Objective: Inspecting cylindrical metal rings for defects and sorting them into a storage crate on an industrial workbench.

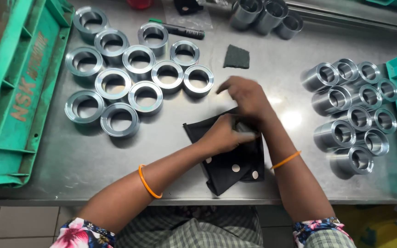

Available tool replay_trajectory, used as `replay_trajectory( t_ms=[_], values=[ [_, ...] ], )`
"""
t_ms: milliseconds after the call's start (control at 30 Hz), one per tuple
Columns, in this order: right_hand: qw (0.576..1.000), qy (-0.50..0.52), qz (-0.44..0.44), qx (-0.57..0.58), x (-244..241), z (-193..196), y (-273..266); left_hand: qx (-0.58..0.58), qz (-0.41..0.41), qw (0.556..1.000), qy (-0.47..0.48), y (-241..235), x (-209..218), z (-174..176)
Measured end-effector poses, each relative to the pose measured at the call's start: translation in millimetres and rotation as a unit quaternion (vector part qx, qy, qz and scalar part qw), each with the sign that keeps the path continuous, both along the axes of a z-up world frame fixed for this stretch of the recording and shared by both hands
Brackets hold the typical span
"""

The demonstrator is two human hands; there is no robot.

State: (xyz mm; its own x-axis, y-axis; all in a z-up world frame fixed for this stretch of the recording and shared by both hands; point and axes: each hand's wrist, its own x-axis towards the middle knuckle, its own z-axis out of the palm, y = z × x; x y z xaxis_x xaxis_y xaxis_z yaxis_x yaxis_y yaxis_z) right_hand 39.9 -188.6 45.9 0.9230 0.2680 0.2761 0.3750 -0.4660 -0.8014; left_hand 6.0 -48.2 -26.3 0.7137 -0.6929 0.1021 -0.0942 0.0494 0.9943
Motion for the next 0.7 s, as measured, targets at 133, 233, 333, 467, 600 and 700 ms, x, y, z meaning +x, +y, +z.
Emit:
replay_trajectory(
  t_ms=[133, 233, 333, 467, 600, 700],
  values=[
    [0.980, -0.101, 0.106, -0.137, -9, 18, 20, -0.022, 0.010, 0.999, -0.047, 6, -1, 6],
    [0.996, -0.002, -0.041, -0.075, 6, -19, -22, 0.076, 0.025, 0.997, 0.003, 8, -4, 42],
    [0.987, 0.123, -0.097, 0.031, 8, -36, -29, 0.092, 0.022, 0.995, 0.023, 10, -5, 45],
    [0.985, -0.132, 0.057, -0.091, -10, 17, 21, -0.030, 0.052, 0.980, -0.192, -2, -3, -24],
    [0.994, -0.053, 0.055, -0.074, 4, -17, -7, 0.052, 0.016, 0.998, 0.004, 14, -8, 25],
    [0.996, 0.086, -0.018, 0.010, 6, -27, -19, 0.025, 0.003, 0.999, 0.023, 14, -9, 23]
  ],
)
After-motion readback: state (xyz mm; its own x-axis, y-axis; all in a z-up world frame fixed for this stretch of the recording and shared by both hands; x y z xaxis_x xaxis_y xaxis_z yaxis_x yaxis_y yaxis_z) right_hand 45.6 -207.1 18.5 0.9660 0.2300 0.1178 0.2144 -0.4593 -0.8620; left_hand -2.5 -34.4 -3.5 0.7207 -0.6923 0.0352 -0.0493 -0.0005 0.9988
